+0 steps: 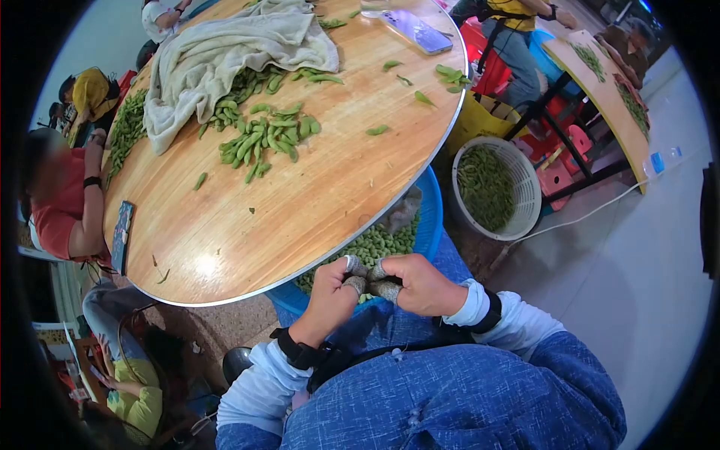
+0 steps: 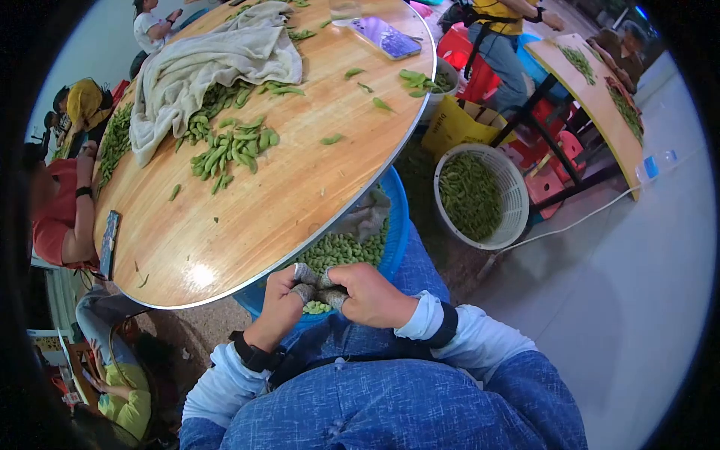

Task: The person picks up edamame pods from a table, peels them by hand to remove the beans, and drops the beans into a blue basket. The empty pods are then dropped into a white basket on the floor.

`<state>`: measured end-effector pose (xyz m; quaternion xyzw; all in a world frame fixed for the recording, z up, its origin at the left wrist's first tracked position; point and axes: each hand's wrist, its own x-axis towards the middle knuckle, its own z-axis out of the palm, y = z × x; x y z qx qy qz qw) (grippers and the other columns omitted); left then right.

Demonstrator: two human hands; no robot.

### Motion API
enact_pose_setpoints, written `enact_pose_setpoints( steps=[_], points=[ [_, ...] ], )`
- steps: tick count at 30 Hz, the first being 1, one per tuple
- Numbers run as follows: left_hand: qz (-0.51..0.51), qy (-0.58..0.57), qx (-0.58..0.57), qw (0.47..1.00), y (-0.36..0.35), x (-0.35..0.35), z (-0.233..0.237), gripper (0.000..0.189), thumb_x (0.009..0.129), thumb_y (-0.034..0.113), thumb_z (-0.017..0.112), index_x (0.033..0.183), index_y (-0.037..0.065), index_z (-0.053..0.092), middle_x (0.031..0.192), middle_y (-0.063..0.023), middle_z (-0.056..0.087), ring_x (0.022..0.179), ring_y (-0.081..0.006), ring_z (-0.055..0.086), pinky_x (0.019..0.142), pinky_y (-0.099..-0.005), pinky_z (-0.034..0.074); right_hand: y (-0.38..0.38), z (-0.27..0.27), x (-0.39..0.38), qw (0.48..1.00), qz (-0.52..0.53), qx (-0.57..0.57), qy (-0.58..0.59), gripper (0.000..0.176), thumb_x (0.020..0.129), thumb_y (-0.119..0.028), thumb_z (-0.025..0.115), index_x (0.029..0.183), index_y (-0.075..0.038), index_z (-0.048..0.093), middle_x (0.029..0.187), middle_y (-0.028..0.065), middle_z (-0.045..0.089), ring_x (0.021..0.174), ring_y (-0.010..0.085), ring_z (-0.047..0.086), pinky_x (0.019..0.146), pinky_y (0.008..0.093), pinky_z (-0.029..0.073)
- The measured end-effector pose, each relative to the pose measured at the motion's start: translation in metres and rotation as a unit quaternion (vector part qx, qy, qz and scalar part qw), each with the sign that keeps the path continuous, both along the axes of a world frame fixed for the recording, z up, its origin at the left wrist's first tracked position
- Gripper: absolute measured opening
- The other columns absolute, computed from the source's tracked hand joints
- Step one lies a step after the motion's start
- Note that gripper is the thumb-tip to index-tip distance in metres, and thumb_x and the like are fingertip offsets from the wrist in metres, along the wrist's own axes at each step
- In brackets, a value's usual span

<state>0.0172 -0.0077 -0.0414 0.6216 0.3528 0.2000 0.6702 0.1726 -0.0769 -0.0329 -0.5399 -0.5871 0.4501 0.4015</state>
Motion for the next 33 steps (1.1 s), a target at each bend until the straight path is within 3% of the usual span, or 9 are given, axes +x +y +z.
enact_pose_setpoints(
  steps=[9, 12, 15, 16, 18, 22, 27, 30, 33],
  points=[
    [-0.003, -0.01, -0.033, 0.999, 0.003, 0.006, -0.026, 0.018, 0.066, -0.006, 0.04, 0.074, -0.001, 0.055, 0.065, -0.0002, 0.051, 0.063, -0.0075, 0.043, 0.055, -0.0234, 0.036, -0.002, -0.016, 0.005, 1.0, -0.007, -0.026, 0.013, 0.008, 0.069, -0.002, 0.056, 0.076, 0.001, 0.054, 0.065, 0.0194, 0.051, 0.058, 0.0272, 0.052, 0.054, 0.0341, 0.041],
    [-0.036, 0.026, 0.002, 0.999, 0.007, 0.003, -0.022, 0.031, 0.065, -0.008, 0.039, 0.087, 0.001, 0.06, 0.068, -0.0016, 0.055, 0.067, -0.0088, 0.05, 0.061, -0.0225, 0.04, -0.002, -0.011, 0.02, 0.998, -0.05, 0.005, -0.045, 0.009, 0.07, -0.005, 0.057, 0.077, 0.001, 0.056, 0.068, 0.019, 0.054, 0.061, 0.0271, 0.055, 0.056, 0.0337, 0.042],
    [-0.136, 0.271, 0.201, 0.932, 0.015, -0.016, -0.039, 0.029, 0.069, -0.002, 0.047, 0.096, 0.004, 0.058, 0.08, -0.0086, 0.058, 0.073, -0.0163, 0.055, 0.064, -0.0267, 0.042, -0.003, -0.021, 0.079, 0.969, -0.185, 0.027, -0.164, 0.011, 0.072, -0.008, 0.059, 0.078, 0.0, 0.058, 0.072, 0.0182, 0.058, 0.064, 0.0282, 0.057, 0.058, 0.0335, 0.044],
    [-0.149, 0.265, 0.261, 0.916, 0.013, -0.019, -0.042, 0.03, 0.07, 0.0, 0.05, 0.098, 0.005, 0.057, 0.083, -0.0105, 0.057, 0.076, -0.0197, 0.055, 0.066, -0.0292, 0.042, -0.006, -0.025, 0.099, 0.941, -0.242, 0.038, -0.234, 0.012, 0.072, -0.008, 0.059, 0.08, 0.0, 0.058, 0.072, 0.0179, 0.058, 0.064, 0.0286, 0.057, 0.059, 0.0336, 0.044],
    [-0.171, 0.248, 0.381, 0.874, 0.012, -0.022, -0.047, 0.032, 0.07, 0.005, 0.057, 0.102, 0.007, 0.056, 0.09, -0.0144, 0.055, 0.08, -0.0265, 0.055, 0.068, -0.034, 0.043, -0.016, -0.029, 0.128, 0.92, -0.304, -0.003, -0.246, 0.017, 0.072, -0.008, 0.059, 0.087, 0.0, 0.058, 0.072, 0.0183, 0.058, 0.065, 0.0287, 0.058, 0.06, 0.0336, 0.045],
    [-0.269, 0.236, 0.335, 0.871, 0.017, -0.018, -0.071, 0.027, 0.068, 0.011, 0.063, 0.094, 0.005, 0.057, 0.089, -0.0155, 0.052, 0.084, -0.0333, 0.051, 0.068, -0.0391, 0.041, -0.024, -0.026, 0.117, 0.946, -0.24, -0.014, -0.219, 0.026, 0.072, -0.007, 0.061, 0.096, 0.0, 0.055, 0.071, 0.0186, 0.058, 0.065, 0.0277, 0.058, 0.059, 0.0333, 0.044],
    [-0.291, 0.248, 0.391, 0.837, 0.019, -0.014, -0.09, 0.02, 0.068, 0.012, 0.064, 0.085, 0.002, 0.058, 0.081, -0.016, 0.052, 0.078, -0.0335, 0.051, 0.065, -0.0384, 0.041, -0.017, -0.02, 0.085, 0.976, -0.172, -0.022, -0.135, 0.016, 0.072, -0.008, 0.06, 0.085, 0.001, 0.055, 0.068, 0.019, 0.056, 0.062, 0.031, 0.056, 0.057, 0.0343, 0.043],
    [-0.193, 0.177, 0.325, 0.909, 0.015, -0.015, -0.082, 0.012, 0.069, 0.008, 0.059, 0.079, 0.003, 0.058, 0.076, -0.0163, 0.055, 0.074, -0.0346, 0.054, 0.063, -0.0396, 0.043, -0.014, -0.017, 0.072, 0.981, -0.113, -0.008, -0.155, 0.014, 0.072, -0.011, 0.058, 0.079, 0.0, 0.054, 0.069, 0.02, 0.055, 0.066, 0.0347, 0.055, 0.057, 0.0373, 0.042],
    [-0.133, 0.194, 0.145, 0.961, 0.014, -0.018, -0.069, 0.014, 0.073, 0.011, 0.062, 0.082, 0.002, 0.058, 0.079, -0.0144, 0.059, 0.071, -0.0276, 0.058, 0.064, -0.0341, 0.045, -0.009, -0.013, 0.054, 0.985, -0.029, 0.03, -0.168, 0.013, 0.069, -0.009, 0.056, 0.08, -0.001, 0.054, 0.07, 0.0201, 0.054, 0.068, 0.0372, 0.054, 0.058, 0.0417, 0.042]
  ],
)
